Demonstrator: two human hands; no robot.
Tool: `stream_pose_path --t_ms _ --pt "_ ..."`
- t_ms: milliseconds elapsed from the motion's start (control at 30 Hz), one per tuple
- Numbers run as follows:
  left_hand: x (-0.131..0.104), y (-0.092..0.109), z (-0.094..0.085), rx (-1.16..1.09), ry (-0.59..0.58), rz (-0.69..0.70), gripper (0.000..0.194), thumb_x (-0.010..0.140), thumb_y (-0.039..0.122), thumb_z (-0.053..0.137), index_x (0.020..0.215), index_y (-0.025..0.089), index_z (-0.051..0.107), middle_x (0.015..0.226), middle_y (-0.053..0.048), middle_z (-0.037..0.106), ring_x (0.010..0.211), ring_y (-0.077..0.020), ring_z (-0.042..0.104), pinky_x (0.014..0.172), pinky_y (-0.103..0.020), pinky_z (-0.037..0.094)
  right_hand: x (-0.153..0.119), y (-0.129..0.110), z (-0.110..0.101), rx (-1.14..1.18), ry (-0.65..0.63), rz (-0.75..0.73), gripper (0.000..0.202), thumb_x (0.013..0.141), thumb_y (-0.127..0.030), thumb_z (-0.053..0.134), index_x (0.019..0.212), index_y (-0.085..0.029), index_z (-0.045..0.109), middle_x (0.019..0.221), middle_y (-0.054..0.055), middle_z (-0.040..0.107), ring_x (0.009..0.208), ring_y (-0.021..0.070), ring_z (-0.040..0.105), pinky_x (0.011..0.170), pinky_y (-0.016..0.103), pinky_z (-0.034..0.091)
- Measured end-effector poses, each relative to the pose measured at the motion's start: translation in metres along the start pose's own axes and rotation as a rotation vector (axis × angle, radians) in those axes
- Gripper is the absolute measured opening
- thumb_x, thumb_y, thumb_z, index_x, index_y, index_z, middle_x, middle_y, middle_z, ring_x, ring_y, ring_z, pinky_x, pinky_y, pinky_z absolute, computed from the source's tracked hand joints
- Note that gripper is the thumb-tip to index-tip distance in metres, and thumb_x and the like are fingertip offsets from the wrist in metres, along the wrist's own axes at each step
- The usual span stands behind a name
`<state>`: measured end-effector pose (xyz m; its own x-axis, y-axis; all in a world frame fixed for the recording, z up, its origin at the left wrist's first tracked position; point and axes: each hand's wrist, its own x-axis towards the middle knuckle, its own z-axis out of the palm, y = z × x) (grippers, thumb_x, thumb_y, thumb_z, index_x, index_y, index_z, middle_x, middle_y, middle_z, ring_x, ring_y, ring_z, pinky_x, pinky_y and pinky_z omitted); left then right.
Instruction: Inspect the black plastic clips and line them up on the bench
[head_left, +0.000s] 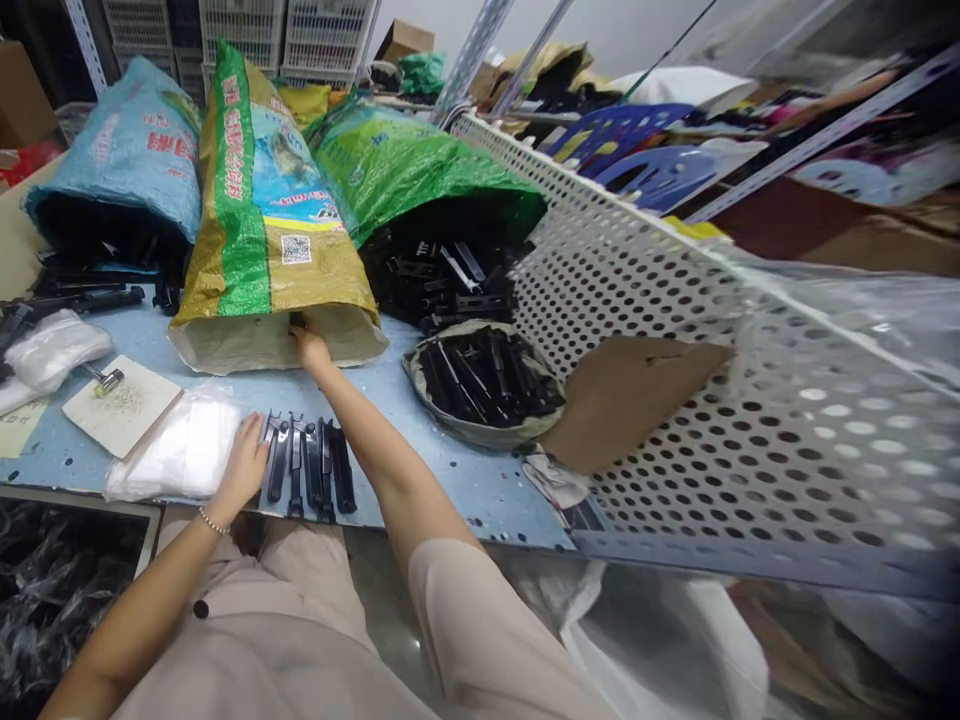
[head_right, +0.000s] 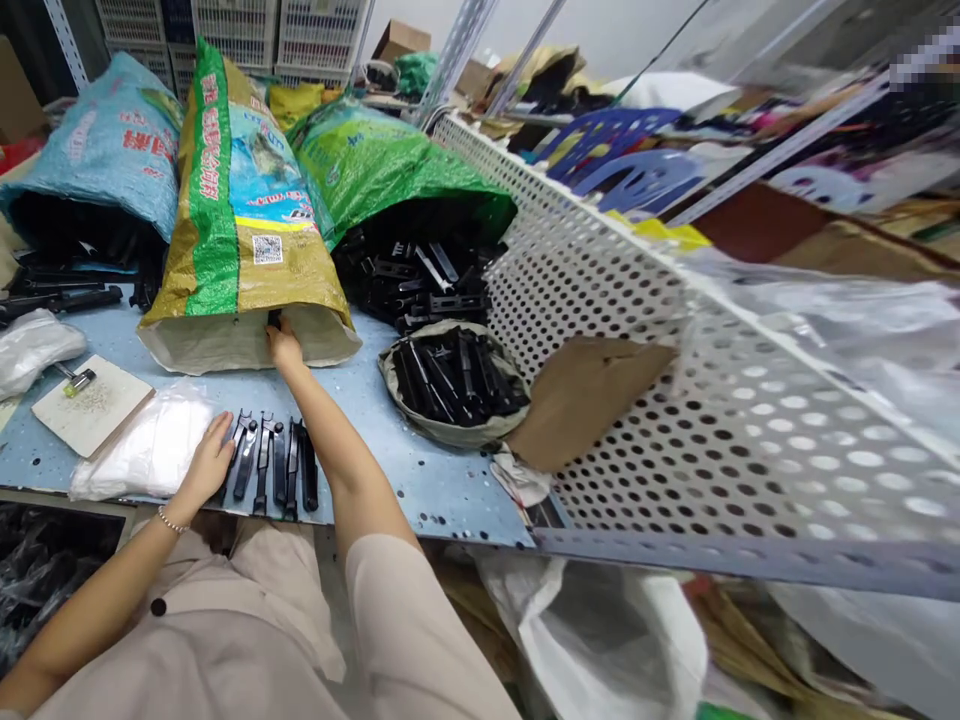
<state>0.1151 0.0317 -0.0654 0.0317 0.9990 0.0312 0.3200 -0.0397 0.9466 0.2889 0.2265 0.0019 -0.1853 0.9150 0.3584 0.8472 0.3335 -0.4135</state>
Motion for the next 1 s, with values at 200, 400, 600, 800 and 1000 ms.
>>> stream_pose_path --t_ms 200,400,600,800,1000 --pt "0.032 0.026 -0.023 -0.528 0.049 -0.173 0.054 0.086 0.047 0.064 0.134 0.024 0.051 0.139 -0.013 0.056 0.128 -0.0246 0.056 0.110 -0.045 0.044 -0.090 -0.040 -0.010 0.150 0.014 -0.048 0.021 0.095 -0.018 0.053 0.106 -0.018 0.072 0.133 0.015 0.058 0.120 0.0245 0.059 0.100 0.040 0.051" --pt "0.034 0.060 -0.025 -0.560 0.011 -0.221 0.049 0.086 0.043 0.064 0.130 0.023 0.052 0.122 -0.008 0.065 0.114 -0.0237 0.062 0.103 -0.041 0.048 -0.184 -0.083 -0.050 0.569 -0.217 -0.314 0.023 0.101 -0.031 0.045 0.111 -0.023 0.064 0.121 0.010 0.066 0.108 0.0191 0.065 0.093 0.035 0.054" --pt "-0.011 0.077 -0.024 -0.181 -0.085 0.043 0.067 0.091 0.034 0.059 0.152 0.022 0.032 0.159 -0.012 0.034 0.150 -0.0286 0.027 0.124 -0.046 0.019 -0.142 -0.070 -0.061 0.416 -0.147 0.037 0.030 0.097 -0.048 0.045 0.092 -0.021 0.056 0.091 0.008 0.063 0.087 0.0214 0.059 0.082 0.036 0.048" --pt "-0.015 0.079 -0.032 0.075 -0.037 0.169 0.075 0.091 0.033 0.058 0.156 0.022 0.023 0.150 -0.017 0.041 0.143 -0.0309 0.037 0.120 -0.048 0.028 -0.142 -0.080 -0.044 1.023 -0.432 0.324 0.047 0.097 -0.064 0.030 0.082 -0.022 0.046 0.062 -0.004 0.041 0.050 0.0129 0.038 0.048 0.026 0.035" --pt "-0.004 0.081 -0.046 -0.125 -0.120 0.026 0.068 0.093 0.039 0.056 0.153 0.019 0.032 0.159 -0.011 0.035 0.150 -0.0276 0.027 0.124 -0.043 0.018 -0.146 -0.072 -0.057 0.186 -0.115 -0.167 0.035 0.104 -0.044 0.036 0.110 -0.018 0.058 0.095 0.010 0.062 0.085 0.0218 0.056 0.074 0.034 0.045"
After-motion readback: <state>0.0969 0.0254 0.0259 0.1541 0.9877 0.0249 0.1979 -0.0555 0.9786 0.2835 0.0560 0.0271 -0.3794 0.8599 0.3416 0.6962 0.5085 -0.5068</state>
